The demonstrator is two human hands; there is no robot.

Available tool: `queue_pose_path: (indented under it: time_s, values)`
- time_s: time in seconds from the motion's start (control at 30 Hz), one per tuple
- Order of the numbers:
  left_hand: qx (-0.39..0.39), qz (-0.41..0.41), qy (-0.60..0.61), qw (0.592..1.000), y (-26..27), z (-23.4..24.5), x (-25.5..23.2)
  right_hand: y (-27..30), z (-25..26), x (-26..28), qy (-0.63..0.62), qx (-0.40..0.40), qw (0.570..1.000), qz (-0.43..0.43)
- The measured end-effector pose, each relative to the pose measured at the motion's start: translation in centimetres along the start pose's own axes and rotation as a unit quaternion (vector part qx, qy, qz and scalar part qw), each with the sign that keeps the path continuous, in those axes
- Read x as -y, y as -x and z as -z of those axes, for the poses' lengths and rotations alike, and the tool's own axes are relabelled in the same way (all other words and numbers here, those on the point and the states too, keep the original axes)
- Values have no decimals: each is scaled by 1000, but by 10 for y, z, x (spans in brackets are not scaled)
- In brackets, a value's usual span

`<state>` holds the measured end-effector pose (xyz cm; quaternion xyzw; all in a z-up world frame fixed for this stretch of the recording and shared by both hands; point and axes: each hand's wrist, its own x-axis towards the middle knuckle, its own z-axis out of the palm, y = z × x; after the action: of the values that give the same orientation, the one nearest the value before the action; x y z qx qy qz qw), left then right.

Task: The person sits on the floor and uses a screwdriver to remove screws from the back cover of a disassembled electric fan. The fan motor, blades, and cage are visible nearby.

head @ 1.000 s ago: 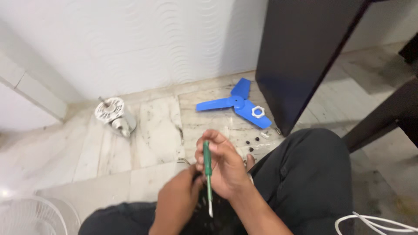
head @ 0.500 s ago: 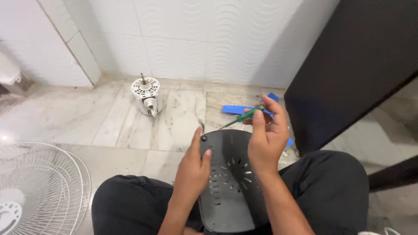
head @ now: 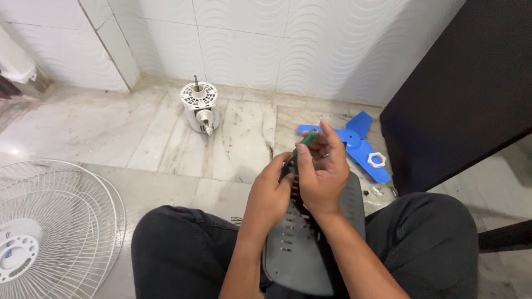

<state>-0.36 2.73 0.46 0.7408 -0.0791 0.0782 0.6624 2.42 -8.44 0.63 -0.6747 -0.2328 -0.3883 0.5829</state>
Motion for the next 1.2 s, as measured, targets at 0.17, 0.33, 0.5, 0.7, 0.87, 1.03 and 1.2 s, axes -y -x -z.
queue_pose_path:
  time_s: [0.17, 0.33, 0.5, 0.7, 0.87, 1.03, 1.2]
  values:
    - [-78, -83, -33, 993, 5, -10, 4, -5, 13, -6, -39, -132, 989, -52]
    - [-98, -10, -17, 995, 8, -4, 6, -7, 1, -14, -13, -81, 996, -17]
    - [-120, 7, -2, 993, 10, 6, 8, -7, -13, -16, 5, -21, 1000, 3]
    - [-197, -14, -8, 980, 11, 16, 14, -7, -42, -8, -25, -8, 1000, 4]
    - [-290, -66, -53, 953, 10, 34, 28, -9, -73, -13, -22, 27, 999, -14]
    - [-265, 31, 30, 963, 8, 48, 43, 0, -91, -19, 2, 53, 998, 19]
    - [-232, -20, 179, 956, -3, 50, 54, -1, -101, -18, 48, 126, 990, 36]
